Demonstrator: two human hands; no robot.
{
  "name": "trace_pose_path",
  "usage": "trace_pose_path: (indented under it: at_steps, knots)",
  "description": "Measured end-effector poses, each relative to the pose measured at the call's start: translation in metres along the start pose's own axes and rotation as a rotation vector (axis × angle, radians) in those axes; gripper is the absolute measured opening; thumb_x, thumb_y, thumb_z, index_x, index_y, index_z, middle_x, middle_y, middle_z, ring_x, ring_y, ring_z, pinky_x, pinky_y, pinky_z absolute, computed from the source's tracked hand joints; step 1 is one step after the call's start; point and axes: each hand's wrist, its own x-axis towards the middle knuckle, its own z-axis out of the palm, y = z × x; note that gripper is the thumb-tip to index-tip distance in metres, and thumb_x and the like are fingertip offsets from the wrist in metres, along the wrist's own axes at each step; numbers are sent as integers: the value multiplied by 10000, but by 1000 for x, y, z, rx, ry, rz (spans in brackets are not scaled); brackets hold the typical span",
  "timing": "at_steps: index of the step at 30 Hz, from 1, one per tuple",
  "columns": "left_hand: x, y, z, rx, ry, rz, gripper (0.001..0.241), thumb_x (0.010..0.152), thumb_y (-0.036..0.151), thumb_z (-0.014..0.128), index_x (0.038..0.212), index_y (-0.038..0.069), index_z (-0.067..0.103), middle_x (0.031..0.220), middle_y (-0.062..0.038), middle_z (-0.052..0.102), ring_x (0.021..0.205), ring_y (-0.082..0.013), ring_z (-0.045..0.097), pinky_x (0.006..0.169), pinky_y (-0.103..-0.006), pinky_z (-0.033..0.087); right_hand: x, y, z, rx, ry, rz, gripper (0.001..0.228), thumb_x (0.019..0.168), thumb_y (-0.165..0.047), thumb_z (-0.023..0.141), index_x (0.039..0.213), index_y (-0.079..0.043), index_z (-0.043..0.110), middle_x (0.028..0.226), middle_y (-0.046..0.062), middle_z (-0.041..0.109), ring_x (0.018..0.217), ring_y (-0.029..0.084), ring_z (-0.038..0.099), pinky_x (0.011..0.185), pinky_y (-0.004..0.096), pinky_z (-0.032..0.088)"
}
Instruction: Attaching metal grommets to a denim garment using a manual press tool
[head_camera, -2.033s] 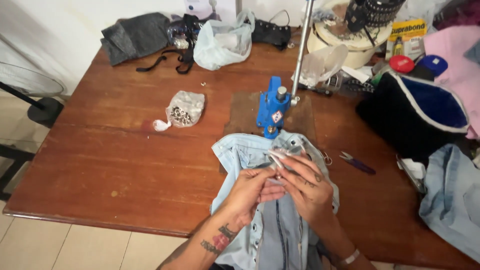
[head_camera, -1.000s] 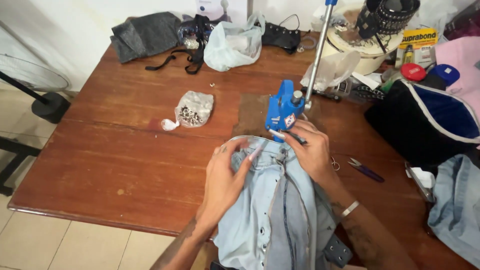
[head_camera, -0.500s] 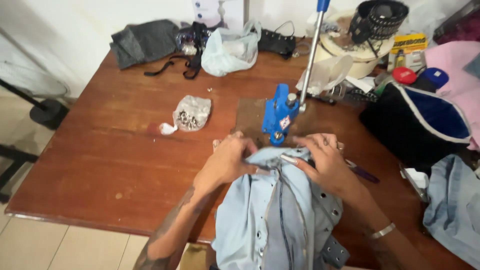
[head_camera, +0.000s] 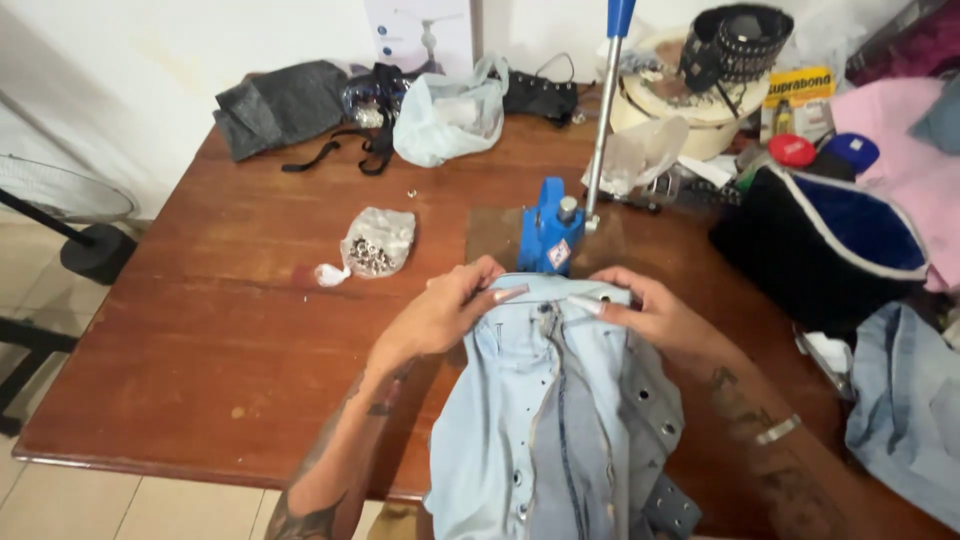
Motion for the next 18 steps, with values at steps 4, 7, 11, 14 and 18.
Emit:
trace_pose_path:
  at_steps: [4, 7, 11, 14, 18]
  knots:
    - [-7, 29, -10, -5, -31, 29, 236, 1242, 378, 659, 1431, 262, 741, 1167, -147, 859, 1263, -475, 842, 1207, -653, 580, -11, -29, 19, 229, 101, 77, 529, 1093, -146, 828, 1610, -51, 772, 1472, 126, 814, 1402, 243, 720, 1287, 465, 550]
    - [3, 10, 2, -82, -11, 56, 231, 1236, 309, 675, 1416, 229, 794, 1081, -164, 850, 1161, -425, 854, 1150, -617, 610, -12, -31, 17, 235, 140, 106, 466, 1120, -150, 800, 1570, -32, 817, 1438, 126, 849, 1348, 214, 737, 1240, 419, 582]
    - [6, 2, 16, -372, 23, 32, 251, 1236, 271, 691, 1384, 151, 854, 1008, -48, 828, 1063, -195, 731, 1059, -465, 643, -9, -8, 9, 213, 138, 154, 304, 1082, -149, 896, 1362, -31, 906, 1235, 77, 849, 1153, 191, 736, 1073, 390, 619]
    - [12, 5, 21, -506, 61, 43, 246, 1245, 252, 694, 1360, 110, 859, 1008, -12, 792, 1040, -188, 703, 1018, -407, 629, 2, 26, -7, 115, 64, 140, 343, 964, -87, 1001, 1280, -60, 873, 1125, 57, 824, 1040, 208, 740, 952, 394, 619]
    - [37, -24, 24, -391, 60, 34, 261, 1237, 269, 700, 1353, 89, 848, 1016, -73, 799, 1061, -246, 713, 1019, -451, 624, 12, 14, -12, 132, 84, 166, 198, 1076, -134, 913, 1248, -72, 835, 1059, 51, 828, 968, 182, 730, 890, 366, 599]
